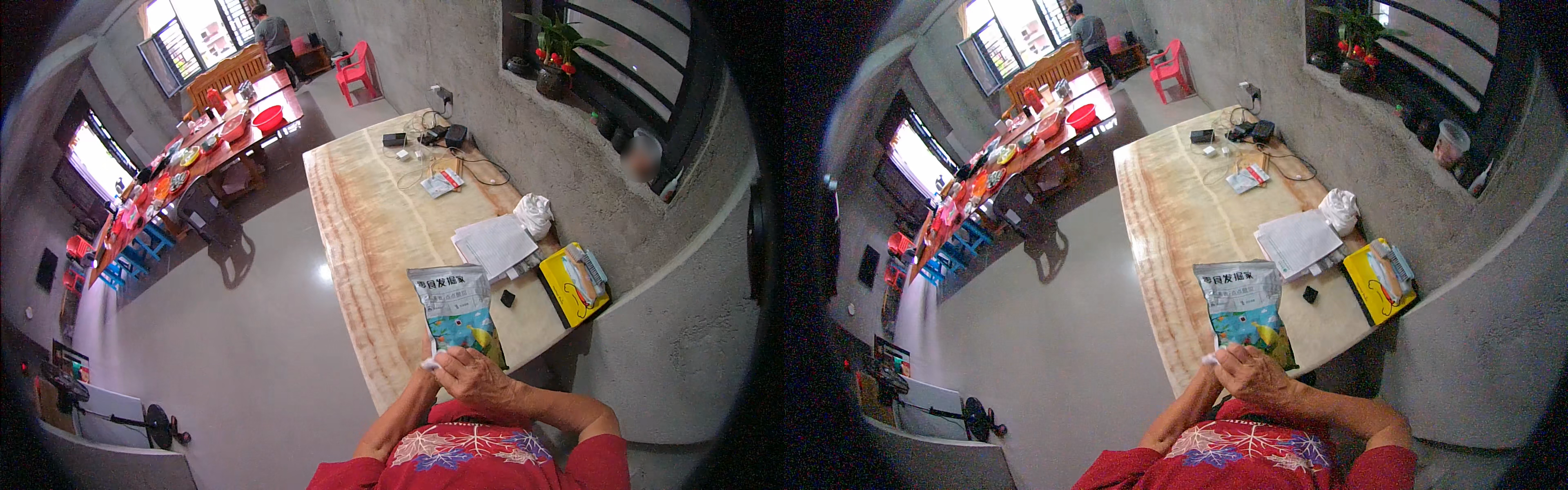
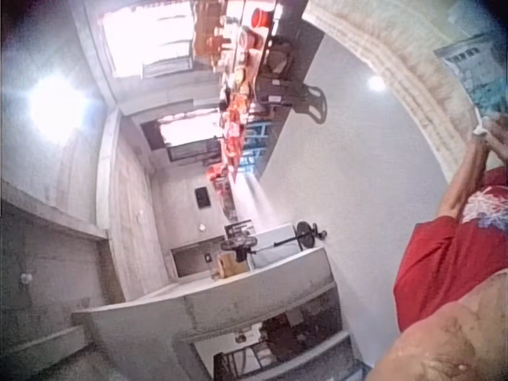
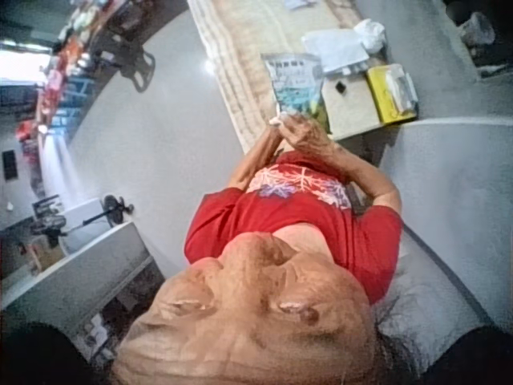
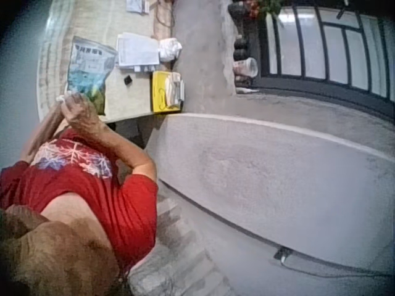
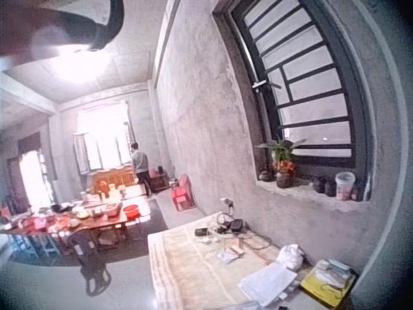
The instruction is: The person wipes a light-colored countertop with a dark cloth, then moves to a wooden dining table to wipe it with a white cloth. They return to the countertop and wipe several small items including a snack bag, a phone, and a hairbrush before placing them back.
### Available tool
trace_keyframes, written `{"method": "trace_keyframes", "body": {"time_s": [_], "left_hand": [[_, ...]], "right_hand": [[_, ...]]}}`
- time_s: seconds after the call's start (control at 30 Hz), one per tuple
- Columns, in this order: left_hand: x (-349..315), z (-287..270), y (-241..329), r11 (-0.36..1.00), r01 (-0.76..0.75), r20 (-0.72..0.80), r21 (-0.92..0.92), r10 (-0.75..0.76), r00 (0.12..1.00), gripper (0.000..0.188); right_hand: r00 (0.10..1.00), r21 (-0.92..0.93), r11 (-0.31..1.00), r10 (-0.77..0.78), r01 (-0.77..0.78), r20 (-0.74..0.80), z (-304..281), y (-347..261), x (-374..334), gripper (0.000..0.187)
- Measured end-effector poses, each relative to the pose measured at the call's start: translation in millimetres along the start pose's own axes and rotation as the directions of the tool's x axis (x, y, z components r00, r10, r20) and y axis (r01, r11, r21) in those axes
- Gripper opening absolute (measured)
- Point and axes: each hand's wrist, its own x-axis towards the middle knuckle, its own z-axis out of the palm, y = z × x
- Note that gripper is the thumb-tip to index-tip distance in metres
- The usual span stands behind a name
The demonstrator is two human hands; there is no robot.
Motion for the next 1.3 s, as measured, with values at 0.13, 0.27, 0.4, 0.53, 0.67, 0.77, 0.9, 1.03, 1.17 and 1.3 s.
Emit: {"method": "trace_keyframes", "body": {"time_s": [0.13, 0.27, 0.4, 0.53, 0.67, 0.77, 0.9, 1.03, 1.17, 1.3], "left_hand": [[0, 0, -4, 1.000, 0.008, 0.007, -0.002, -0.008, 1.000, 0.063], [-3, -1, -4, 1.000, 0.017, 0.003, -0.006, -0.017, 1.000, 0.064], [-4, 0, -2, 1.000, 0.015, -0.001, -0.010, -0.015, 1.000, 0.064], [0, 0, -6, 1.000, 0.022, 0.008, -0.019, -0.022, 1.000, 0.064], [-1, -3, -4, 0.999, 0.021, 0.009, -0.030, -0.021, 1.000, 0.064], [-4, -6, -1, 1.000, 0.006, 0.003, -0.024, -0.006, 1.000, 0.064], [-2, -9, -3, 1.000, 0.002, 0.002, -0.024, -0.002, 1.000, 0.064], [-2, -15, -2, 0.999, -0.027, -0.016, -0.033, 0.026, 1.000, 0.064], [-2, -26, 0, 0.996, -0.061, -0.037, -0.067, 0.058, 0.998, 0.065], [1, -41, 7, 0.976, -0.172, -0.067, -0.131, 0.165, 0.984, 0.065]], "right_hand": [[0.997, 0.048, 0.998, -0.024, 0.028, -0.068, -1, 7, -4, 0.024], [0.990, 0.072, 0.997, 0.004, 0.006, -0.138, -8, 21, 9, 0.032], [0.980, 0.025, 0.997, 0.074, -0.071, -0.184, 1, 29, 12, 0.032], [0.977, 0.070, 0.994, 0.091, -0.078, -0.193, 18, 12, 1, 0.030], [0.977, 0.095, 0.994, 0.068, -0.050, -0.201, 13, 7, -4, 0.034], [0.903, 0.120, 0.954, 0.298, -0.274, -0.310, 23, 28, 5, 0.036], [0.781, 0.065, 0.869, 0.472, -0.490, -0.409, 14, 70, 16, 0.040], [0.639, 0.107, 0.726, 0.657, -0.679, -0.401, 38, 91, -9, 0.045], [0.507, 0.306, 0.587, 0.806, -0.749, -0.306, 67, 61, -42, 0.040], [0.623, 0.223, 0.696, 0.713, -0.683, -0.322, 53, 19, -43, 0.044]]}}
